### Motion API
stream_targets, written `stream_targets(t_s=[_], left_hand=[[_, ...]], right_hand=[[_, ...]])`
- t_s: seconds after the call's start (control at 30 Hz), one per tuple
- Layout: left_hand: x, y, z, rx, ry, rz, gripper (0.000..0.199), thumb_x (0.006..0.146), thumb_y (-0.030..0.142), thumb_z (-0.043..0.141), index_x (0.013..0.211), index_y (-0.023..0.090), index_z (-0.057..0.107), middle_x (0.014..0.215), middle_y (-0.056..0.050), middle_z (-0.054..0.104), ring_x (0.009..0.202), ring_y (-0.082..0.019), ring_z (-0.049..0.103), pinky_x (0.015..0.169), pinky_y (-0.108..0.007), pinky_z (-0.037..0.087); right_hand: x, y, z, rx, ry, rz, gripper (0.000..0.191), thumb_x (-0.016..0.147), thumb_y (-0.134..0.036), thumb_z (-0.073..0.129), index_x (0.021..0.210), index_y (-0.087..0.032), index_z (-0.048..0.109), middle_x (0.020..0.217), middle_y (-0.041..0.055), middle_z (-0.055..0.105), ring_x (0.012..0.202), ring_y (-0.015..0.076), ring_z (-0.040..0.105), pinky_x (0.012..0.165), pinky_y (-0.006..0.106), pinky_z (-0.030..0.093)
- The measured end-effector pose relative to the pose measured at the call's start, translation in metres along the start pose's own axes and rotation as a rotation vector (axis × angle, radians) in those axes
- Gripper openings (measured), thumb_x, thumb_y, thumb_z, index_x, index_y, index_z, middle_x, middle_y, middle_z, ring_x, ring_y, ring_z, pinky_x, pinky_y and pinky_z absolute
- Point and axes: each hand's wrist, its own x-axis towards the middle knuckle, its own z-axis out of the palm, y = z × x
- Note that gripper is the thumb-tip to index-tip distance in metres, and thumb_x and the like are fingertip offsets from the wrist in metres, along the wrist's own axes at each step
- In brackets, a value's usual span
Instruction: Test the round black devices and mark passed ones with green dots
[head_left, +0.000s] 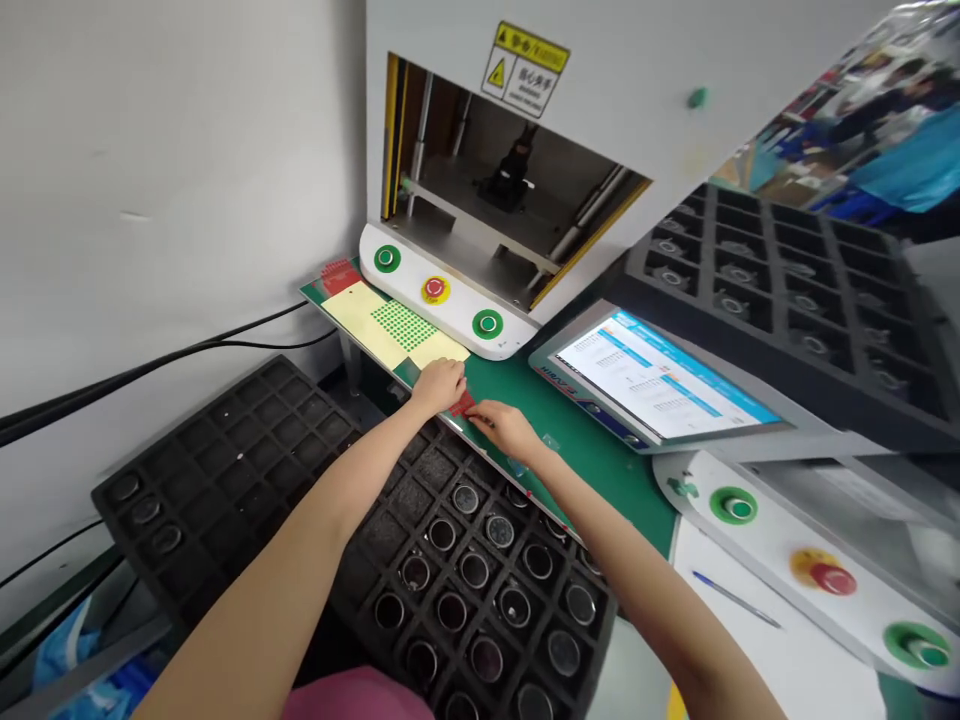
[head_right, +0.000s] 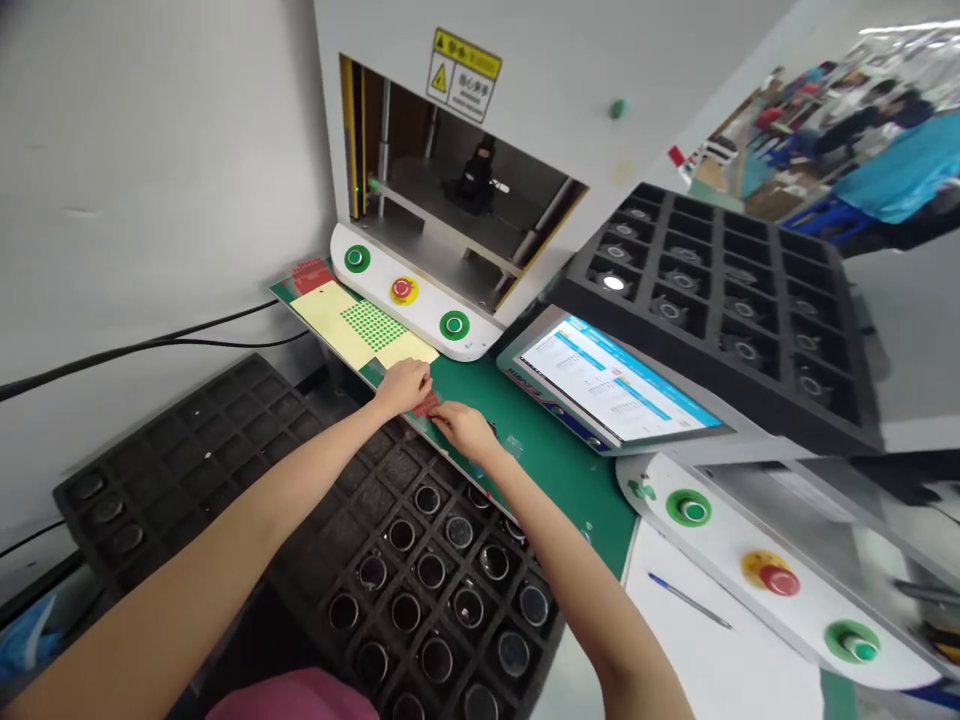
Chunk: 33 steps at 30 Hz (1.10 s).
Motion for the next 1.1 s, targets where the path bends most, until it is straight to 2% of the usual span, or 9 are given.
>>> stream_targets(t_s=[0.2,0.33,0.53,0.67,0.87,1.1], left_hand=[[0.0,-0.002,0.007,0.008,0.026,0.036,0.017,0.092,0.027,0.052,0.097,0.013,0.061,0.097,-0.006,0.063,0.096,-0.02,0.059,0.088,-0.04,0.045],[0.0,-0.001,0.007,0.002,0.046,0.057,0.014,0.09,0.02,0.049,0.092,0.012,0.061,0.091,-0.01,0.065,0.094,-0.023,0.058,0.084,-0.037,0.043],[-0.002,0.001,0.006,0.0,0.054,0.061,0.015,0.089,0.02,0.049,0.092,0.013,0.062,0.089,-0.011,0.065,0.092,-0.025,0.058,0.081,-0.036,0.041],[-0.003,0.001,0.005,-0.005,0.05,0.063,0.016,0.09,0.02,0.048,0.093,0.013,0.062,0.089,-0.011,0.066,0.093,-0.025,0.058,0.081,-0.036,0.041],[-0.003,0.002,0.005,-0.009,0.054,0.064,0.016,0.09,0.019,0.048,0.094,0.012,0.062,0.09,-0.011,0.066,0.092,-0.025,0.058,0.081,-0.036,0.041],[-0.003,0.002,0.005,-0.013,0.059,0.061,0.017,0.089,0.019,0.048,0.094,0.012,0.062,0.089,-0.012,0.066,0.092,-0.025,0.059,0.082,-0.037,0.042]], right_hand=[[0.003,0.009,0.007,-0.015,-0.048,-0.021,0.016,0.089,-0.018,0.054,0.09,-0.02,0.07,0.089,0.0073,0.072,0.079,0.0197,0.066,0.07,0.028,0.048],[0.008,0.01,0.005,-0.012,-0.085,-0.031,0.014,0.087,-0.017,0.056,0.088,-0.02,0.069,0.09,0.0062,0.072,0.075,0.0186,0.065,0.068,0.027,0.047],[0.011,0.012,0.001,0.015,-0.117,-0.029,0.012,0.085,-0.015,0.055,0.084,-0.02,0.066,0.078,0.0025,0.07,0.064,0.0157,0.062,0.061,0.024,0.044],[0.011,0.013,0.001,0.024,-0.123,-0.028,0.012,0.085,-0.017,0.056,0.091,-0.02,0.066,0.085,0.0039,0.071,0.064,0.016,0.062,0.063,0.025,0.046],[0.012,0.013,0.001,0.008,-0.146,-0.034,0.012,0.085,-0.017,0.055,0.082,-0.021,0.066,0.084,0.0034,0.071,0.065,0.0164,0.063,0.063,0.026,0.046],[0.011,0.012,-0.001,-0.019,-0.141,-0.037,0.016,0.087,-0.019,0.055,0.098,-0.02,0.067,0.088,0.0054,0.072,0.067,0.0173,0.065,0.065,0.027,0.049]])
